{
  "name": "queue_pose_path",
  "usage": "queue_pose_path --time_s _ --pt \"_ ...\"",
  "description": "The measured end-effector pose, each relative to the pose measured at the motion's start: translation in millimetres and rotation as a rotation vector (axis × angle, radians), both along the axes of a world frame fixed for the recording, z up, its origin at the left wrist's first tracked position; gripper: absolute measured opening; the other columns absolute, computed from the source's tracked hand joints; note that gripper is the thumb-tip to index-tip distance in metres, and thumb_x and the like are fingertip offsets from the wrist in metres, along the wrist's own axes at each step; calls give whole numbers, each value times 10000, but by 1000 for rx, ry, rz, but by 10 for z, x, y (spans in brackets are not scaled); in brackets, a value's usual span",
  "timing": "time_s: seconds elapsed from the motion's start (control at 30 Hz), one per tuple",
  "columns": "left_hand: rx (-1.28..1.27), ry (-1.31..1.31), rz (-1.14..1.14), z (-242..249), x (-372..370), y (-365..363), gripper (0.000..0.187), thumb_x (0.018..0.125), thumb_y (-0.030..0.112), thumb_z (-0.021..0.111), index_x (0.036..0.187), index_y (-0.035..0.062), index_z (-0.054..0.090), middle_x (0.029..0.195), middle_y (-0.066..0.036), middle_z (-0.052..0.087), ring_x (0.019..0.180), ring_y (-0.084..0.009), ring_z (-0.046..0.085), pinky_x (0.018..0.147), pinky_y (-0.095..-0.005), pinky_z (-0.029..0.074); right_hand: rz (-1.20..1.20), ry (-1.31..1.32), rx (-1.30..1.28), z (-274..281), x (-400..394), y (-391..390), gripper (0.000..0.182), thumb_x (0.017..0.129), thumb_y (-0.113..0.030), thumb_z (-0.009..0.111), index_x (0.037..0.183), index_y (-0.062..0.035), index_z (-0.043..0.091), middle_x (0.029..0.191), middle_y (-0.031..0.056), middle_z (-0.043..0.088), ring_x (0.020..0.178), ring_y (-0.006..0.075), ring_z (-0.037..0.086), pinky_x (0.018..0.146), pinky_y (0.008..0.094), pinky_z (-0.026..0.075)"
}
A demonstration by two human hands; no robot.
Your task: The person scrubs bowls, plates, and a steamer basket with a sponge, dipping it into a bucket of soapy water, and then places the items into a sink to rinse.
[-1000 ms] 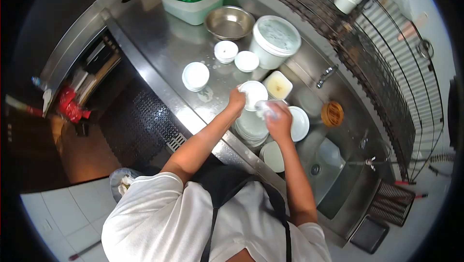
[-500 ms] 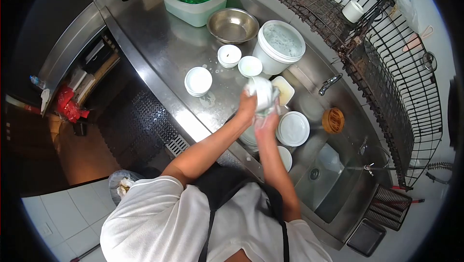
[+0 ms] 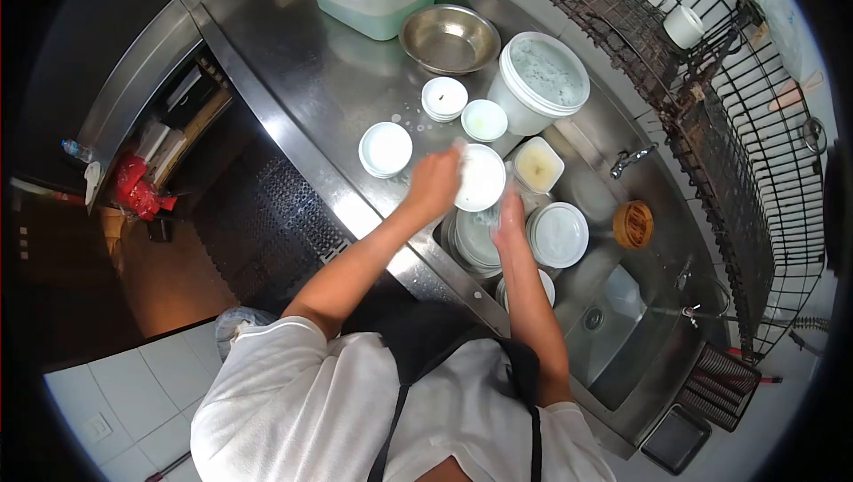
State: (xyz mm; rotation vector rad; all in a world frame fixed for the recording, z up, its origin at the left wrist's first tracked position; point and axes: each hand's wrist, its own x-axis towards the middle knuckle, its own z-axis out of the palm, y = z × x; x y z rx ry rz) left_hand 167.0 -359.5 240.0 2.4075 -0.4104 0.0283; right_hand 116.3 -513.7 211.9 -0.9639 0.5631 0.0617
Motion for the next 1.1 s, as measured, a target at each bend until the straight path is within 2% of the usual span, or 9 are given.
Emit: queue_pose_path --time_s 0.1,0.13,0.23,0.47,0.57,0.67,0.77,0.87,1.1 --pt "123 -171 21 -155 240 564 175 847 19 521 982 -3 629 748 -239 658 719 -402 668 622 -499 522 137 6 -58 -8 -93 57 484 982 -475 502 1182 -44 595 1030 81 678 840 200 674 698 315 532" --pt "196 -190 46 -139 334 752 158 851 31 526 962 4 634 741 -227 660 706 -390 671 606 -484 526 76 14 -40 45 -92 98 418 990 -437 496 1094 -51 617 911 81 683 710 192 664 587 310 519" --pt "325 -256 59 -137 599 1167 118 849 67 552 912 14 637 728 -200 664 682 -366 677 583 -462 531 52 55 38 -278 -123 -27 394 995 -415 490 1083 -54 622 909 82 685 730 194 666 601 314 523" --pt "505 -309 -163 -348 1060 1516 158 861 178 621 818 27 640 712 -165 667 668 -348 679 560 -435 528 15 173 -160 -1182 -467 -260 414 967 -458 522 1113 -79 599 991 99 690 776 237 690 640 351 556" --pt "498 -263 -233 -296 1169 1540 314 856 329 667 786 25 638 710 -167 665 670 -343 678 567 -417 528 4 210 -112 -938 -643 -265 415 963 -457 531 1132 -82 590 1008 102 683 785 244 693 640 353 558" --pt "549 -151 -157 -237 1339 1417 435 828 454 681 782 23 645 725 -179 666 689 -351 675 597 -425 530 -63 225 -140 -966 -801 -327 400 971 -440 521 1134 -82 589 998 104 682 791 247 696 632 350 560" --pt "526 -94 -142 -105 1556 1160 450 838 474 677 826 24 662 758 -194 673 729 -362 677 621 -443 529 -143 255 -136 -966 -928 -326 394 974 -433 517 1136 -81 585 992 103 681 787 252 696 618 348 561" --pt "337 -96 -136 -494 1981 827 396 837 423 699 867 28 676 824 -197 691 784 -366 686 662 -463 539 -169 255 -130 -982 -981 -278 392 976 -427 513 1139 -77 582 996 104 680 788 252 696 616 349 563" --pt "484 -75 -86 -1116 2550 226 139 797 93 654 909 13 669 910 -218 700 890 -373 693 786 -433 568 -132 277 -343 -972 -1072 -77 443 958 -454 542 1178 -71 572 1002 85 659 784 199 673 624 323 554"
